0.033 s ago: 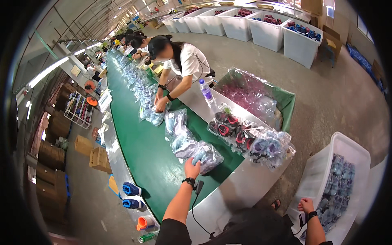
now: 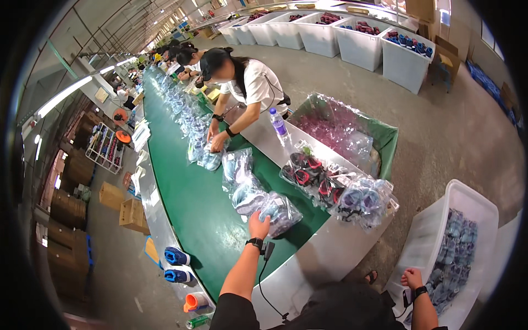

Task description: The person repeatedly picks up pairs of packaged slippers from a green conveyor belt and places them into a large white plastic bin. The task involves moving items from the belt to the bin in a repetitive cycle.

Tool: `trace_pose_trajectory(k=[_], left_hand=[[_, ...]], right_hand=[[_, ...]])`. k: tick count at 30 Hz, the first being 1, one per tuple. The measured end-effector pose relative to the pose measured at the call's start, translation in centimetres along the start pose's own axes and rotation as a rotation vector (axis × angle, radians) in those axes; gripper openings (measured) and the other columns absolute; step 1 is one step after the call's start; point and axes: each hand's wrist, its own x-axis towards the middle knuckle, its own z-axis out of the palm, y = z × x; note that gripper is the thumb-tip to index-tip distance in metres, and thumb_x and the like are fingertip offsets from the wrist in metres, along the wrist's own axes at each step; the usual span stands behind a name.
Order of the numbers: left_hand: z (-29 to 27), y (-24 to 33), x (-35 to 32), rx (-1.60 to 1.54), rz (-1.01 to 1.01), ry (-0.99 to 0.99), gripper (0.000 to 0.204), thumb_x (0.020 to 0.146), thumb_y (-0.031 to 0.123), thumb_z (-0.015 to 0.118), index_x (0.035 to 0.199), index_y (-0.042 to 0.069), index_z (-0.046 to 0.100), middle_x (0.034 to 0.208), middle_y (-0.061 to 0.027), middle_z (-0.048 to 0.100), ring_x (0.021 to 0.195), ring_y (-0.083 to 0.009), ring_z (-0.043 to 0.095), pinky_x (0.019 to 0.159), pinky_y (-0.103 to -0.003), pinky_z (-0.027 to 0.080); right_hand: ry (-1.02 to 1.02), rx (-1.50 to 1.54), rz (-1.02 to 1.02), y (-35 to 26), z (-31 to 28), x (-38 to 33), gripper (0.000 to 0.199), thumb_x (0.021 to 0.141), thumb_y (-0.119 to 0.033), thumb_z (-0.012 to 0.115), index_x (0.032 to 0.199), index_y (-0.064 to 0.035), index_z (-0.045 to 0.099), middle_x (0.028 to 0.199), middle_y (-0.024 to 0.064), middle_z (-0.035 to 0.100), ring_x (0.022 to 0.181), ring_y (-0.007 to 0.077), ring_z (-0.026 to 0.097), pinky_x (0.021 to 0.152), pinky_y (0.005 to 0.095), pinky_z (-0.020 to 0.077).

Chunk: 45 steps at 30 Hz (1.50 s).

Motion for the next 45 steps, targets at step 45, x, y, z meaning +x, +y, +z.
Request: trace_pose_trajectory(k=[45], left_hand=[[-4.7, 5.5, -23.2, -1.117, -0.690, -0.568, 0.068, 0.087, 0.004, 0.060, 0.148, 0.003, 0.030, 0.126, -0.0122, 0.057, 0.104, -0.0217, 0.063, 0.085, -0.035, 0.055]], right_hand=[[-0.612, -0.632, -0.248, -19.8, 26.8, -6.9, 0.053, 0.092, -0.037, 0.062, 0.131, -0.0013, 0.053, 0.097, 0.0096, 0.066, 0.078, 0.0159, 0.063, 0.062, 0.0291, 0.0530]])
